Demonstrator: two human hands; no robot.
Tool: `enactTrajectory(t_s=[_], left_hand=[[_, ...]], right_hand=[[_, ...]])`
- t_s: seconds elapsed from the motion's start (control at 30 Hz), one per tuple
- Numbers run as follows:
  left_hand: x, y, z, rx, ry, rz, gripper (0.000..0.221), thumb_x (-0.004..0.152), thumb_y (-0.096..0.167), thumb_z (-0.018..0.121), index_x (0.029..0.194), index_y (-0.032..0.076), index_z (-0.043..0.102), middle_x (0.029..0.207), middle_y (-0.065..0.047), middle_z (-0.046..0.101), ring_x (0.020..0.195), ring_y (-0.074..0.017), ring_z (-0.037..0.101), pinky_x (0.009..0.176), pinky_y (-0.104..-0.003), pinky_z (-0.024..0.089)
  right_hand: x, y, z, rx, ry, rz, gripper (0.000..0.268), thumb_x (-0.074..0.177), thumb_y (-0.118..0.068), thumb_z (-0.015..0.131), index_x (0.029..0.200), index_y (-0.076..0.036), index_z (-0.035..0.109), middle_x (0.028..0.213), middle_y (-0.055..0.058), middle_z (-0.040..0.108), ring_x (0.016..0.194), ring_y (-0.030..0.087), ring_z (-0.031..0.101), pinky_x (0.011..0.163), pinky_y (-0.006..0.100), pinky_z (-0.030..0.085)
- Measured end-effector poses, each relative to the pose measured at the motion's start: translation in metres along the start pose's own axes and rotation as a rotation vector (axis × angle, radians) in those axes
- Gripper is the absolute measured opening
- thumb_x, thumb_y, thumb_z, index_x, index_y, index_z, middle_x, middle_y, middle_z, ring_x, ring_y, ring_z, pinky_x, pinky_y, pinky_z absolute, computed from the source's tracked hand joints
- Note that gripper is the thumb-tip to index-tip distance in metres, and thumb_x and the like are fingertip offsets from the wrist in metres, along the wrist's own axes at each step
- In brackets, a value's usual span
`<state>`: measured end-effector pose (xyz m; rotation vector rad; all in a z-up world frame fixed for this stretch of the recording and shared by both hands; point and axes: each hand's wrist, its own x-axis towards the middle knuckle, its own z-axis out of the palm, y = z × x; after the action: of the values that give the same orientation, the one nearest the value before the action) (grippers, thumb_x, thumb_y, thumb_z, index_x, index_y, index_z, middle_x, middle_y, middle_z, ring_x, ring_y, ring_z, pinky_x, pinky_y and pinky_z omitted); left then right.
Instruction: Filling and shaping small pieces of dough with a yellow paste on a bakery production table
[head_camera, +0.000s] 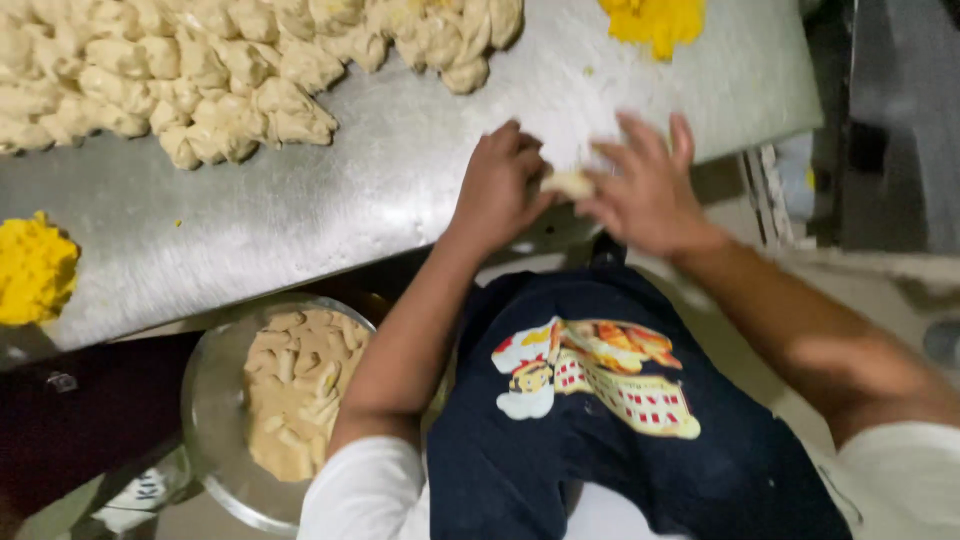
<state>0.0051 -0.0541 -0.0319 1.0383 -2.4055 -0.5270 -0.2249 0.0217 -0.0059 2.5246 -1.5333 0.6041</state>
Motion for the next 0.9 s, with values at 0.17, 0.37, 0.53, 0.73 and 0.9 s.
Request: enactTrajectory(t_s=[0.17,0.37,0.53,0.73,0.9], left_hand=[[-0.016,0.049,-0.004,0.100,-0.002,-0.164,0.043,0.079,0.031,0.083,0.118,0.020,0.070,0.139,-0.012,0.055,0.145,-0.0467,0.037,0.113,-0.070,0.032],[-0.108,0.092,-0.040,0.065,0.356,-0.651,0.033,0.062,0.007,0.083,0.091,0.012,0.071,0.117,-0.014,0.061,0.118,-0.0443,0.059,0.101,-0.056,0.049],[-0.276,0.058,-0.057,0.482,0.759,-0.975,0.045,0.060,0.011,0.091,0.091,0.006,0.059,0.110,-0.018,0.057,0.106,-0.0464,0.060,0.089,-0.054,0.053],[-0.236,0.009,-0.081,0.585,0.781,-1.000,0.058,0.065,0.023,0.103,0.105,0.004,0.065,0.116,-0.019,0.051,0.113,-0.0470,0.055,0.103,-0.054,0.044],[-0.069,-0.056,-0.081,0.315,0.658,-0.778,0.046,0.075,0.016,0.091,0.114,0.003,0.069,0.121,-0.021,0.055,0.107,-0.0431,0.063,0.093,-0.046,0.056]], right_hand=[[0.006,0.029,0.002,0.273,-0.092,-0.062,0.071,0.088,-0.056,0.074,0.138,-0.009,0.058,0.142,0.019,0.052,0.143,0.051,0.037,0.111,0.076,0.015],[0.022,0.066,-0.027,0.392,-0.257,-0.205,0.097,0.078,-0.059,0.077,0.156,-0.011,0.048,0.148,0.019,0.050,0.148,0.048,0.031,0.113,0.074,0.006],[0.040,0.123,-0.011,0.425,-0.269,-0.140,0.097,0.079,-0.047,0.082,0.159,-0.004,0.046,0.148,0.022,0.050,0.148,0.048,0.031,0.113,0.073,0.003],[0.070,0.117,-0.014,0.415,-0.227,-0.015,0.093,0.084,-0.050,0.080,0.157,-0.001,0.050,0.150,0.022,0.051,0.152,0.044,0.030,0.118,0.065,-0.006],[0.072,0.089,-0.006,0.399,-0.183,0.073,0.090,0.085,-0.047,0.081,0.156,-0.002,0.051,0.151,0.021,0.052,0.153,0.044,0.032,0.119,0.063,-0.008]])
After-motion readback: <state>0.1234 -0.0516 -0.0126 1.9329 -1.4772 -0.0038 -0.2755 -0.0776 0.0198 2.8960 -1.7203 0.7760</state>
